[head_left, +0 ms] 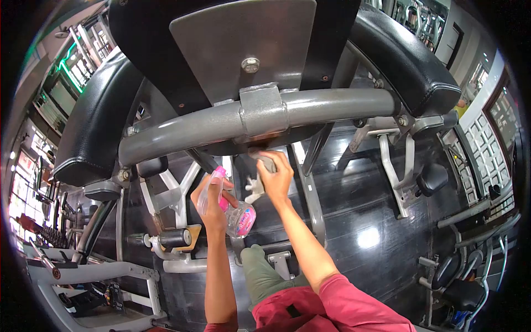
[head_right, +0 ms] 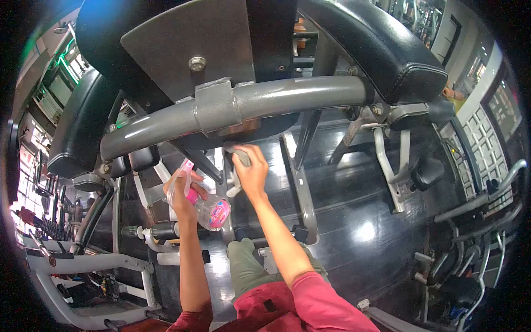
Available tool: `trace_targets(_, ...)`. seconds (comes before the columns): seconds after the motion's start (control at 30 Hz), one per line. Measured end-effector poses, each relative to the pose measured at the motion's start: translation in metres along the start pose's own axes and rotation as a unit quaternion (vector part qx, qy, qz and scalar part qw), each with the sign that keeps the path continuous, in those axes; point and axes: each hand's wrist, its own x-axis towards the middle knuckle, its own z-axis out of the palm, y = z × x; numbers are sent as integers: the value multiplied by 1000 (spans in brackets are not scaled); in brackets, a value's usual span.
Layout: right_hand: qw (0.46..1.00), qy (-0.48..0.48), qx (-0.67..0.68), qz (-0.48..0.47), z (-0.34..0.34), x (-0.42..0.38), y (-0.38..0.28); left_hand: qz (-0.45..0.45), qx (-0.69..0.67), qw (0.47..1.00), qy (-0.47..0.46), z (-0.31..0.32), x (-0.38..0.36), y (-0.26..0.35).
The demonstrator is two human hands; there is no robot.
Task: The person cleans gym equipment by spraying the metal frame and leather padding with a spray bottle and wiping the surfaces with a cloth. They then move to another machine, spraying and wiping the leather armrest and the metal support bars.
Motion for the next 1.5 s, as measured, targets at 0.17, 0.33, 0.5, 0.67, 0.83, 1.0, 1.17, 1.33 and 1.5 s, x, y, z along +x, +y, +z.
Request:
trace_targets(0.17, 991, 130, -5, 5, -16, 18, -30, 4, 2, 1000, -7, -1, 1, -1)
trace_targets(0.33, 990, 119, -9, -73, -27, 6, -43, 12, -32, 999, -21, 8, 8, -1)
trace_targets(0.5, 986, 86, -17, -140, -11, 25, -71, 22, -28, 999, -20, 7, 6, 1)
trace_targets(0.67, 977, 143, -13, -155, 32, 33, -62, 23, -15, 1000, -13, -7, 1, 3)
trace_targets(0.83, 995, 6, -69, -68, 16, 12, -33, 15, -6, 1000, 0, -21, -1, 7)
trace_targets(1.0, 988, 90, -20, -124, 13, 17, -57, 12, -12, 1000, 6, -31, -1, 5)
trace_targets(1.17, 979, 166, -26, -116, 32, 44, -96, 15, -13, 1000, 8, -35, 0, 2)
trace_targets(1.33, 981, 121, -34, -148, 54, 25, -77, 8, -28, 1000, -1, -34, 2, -2)
trace_targets(1.5, 981, 55, -38, -183, 39, 33, -75, 11, -25, 1000, 8, -39, 0, 5)
